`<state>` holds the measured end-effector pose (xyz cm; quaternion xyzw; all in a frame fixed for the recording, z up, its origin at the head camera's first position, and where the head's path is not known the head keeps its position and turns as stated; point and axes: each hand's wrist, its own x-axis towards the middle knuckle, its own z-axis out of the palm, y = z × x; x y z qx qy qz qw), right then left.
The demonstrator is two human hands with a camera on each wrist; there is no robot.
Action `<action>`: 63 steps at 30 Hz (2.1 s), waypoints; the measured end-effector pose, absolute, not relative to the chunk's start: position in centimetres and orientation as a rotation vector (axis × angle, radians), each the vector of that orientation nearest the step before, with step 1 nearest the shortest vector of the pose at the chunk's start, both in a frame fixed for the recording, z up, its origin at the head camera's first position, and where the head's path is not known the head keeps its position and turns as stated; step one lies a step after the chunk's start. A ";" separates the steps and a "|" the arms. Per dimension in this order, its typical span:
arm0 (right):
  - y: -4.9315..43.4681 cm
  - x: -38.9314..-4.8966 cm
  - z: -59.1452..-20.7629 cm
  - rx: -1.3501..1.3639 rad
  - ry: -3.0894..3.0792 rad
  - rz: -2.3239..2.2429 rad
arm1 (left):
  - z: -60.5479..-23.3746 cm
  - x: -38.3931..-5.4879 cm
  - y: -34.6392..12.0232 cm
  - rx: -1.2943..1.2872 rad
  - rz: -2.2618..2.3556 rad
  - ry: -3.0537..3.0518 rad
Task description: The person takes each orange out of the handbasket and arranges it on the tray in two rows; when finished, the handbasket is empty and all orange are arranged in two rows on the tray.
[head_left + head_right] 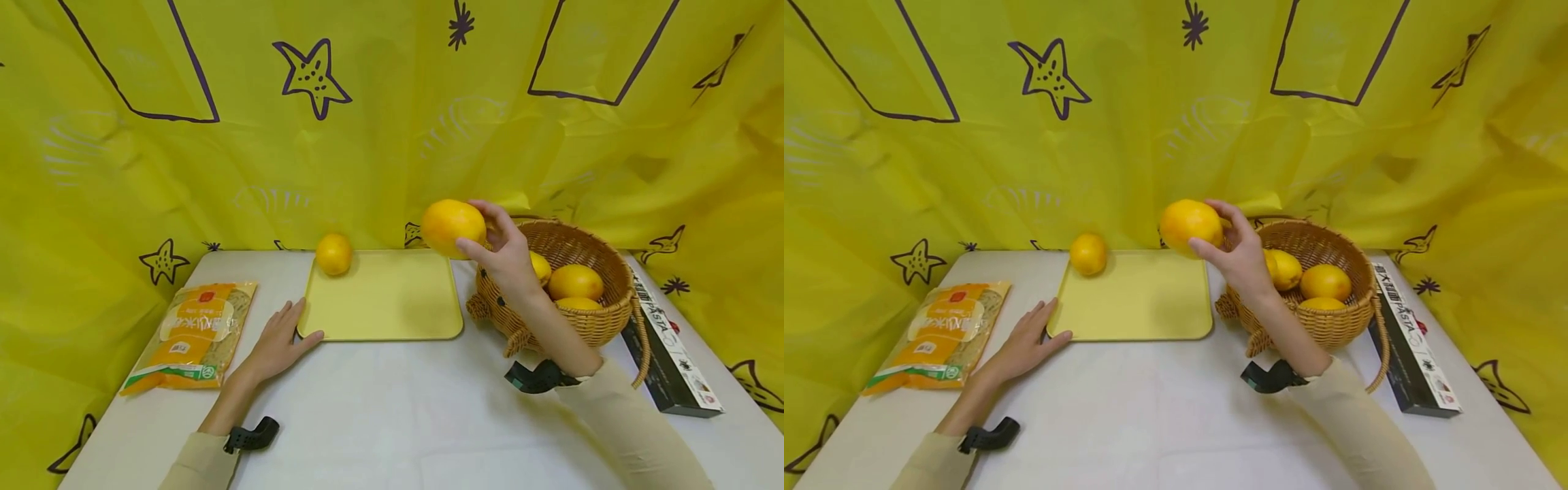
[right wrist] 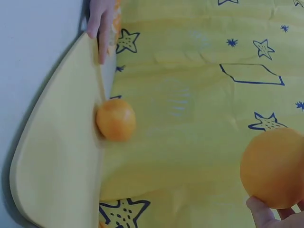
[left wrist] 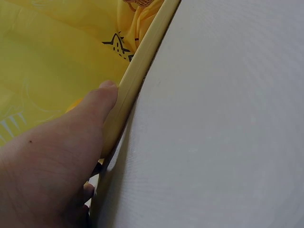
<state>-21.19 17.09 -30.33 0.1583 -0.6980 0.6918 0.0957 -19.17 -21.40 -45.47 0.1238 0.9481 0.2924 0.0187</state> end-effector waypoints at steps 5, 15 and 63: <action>16.9 -21.0 -30.7 0.404 -2.092 2.126 | -45.5 -19.0 -21.3 0.385 0.920 2.936; 16.3 -21.0 -31.0 0.399 -2.002 2.262 | -45.3 -19.3 -21.5 0.382 0.905 2.938; 5.3 -28.5 -39.4 0.014 -2.368 2.053 | -45.2 -19.3 -21.5 0.366 0.918 2.920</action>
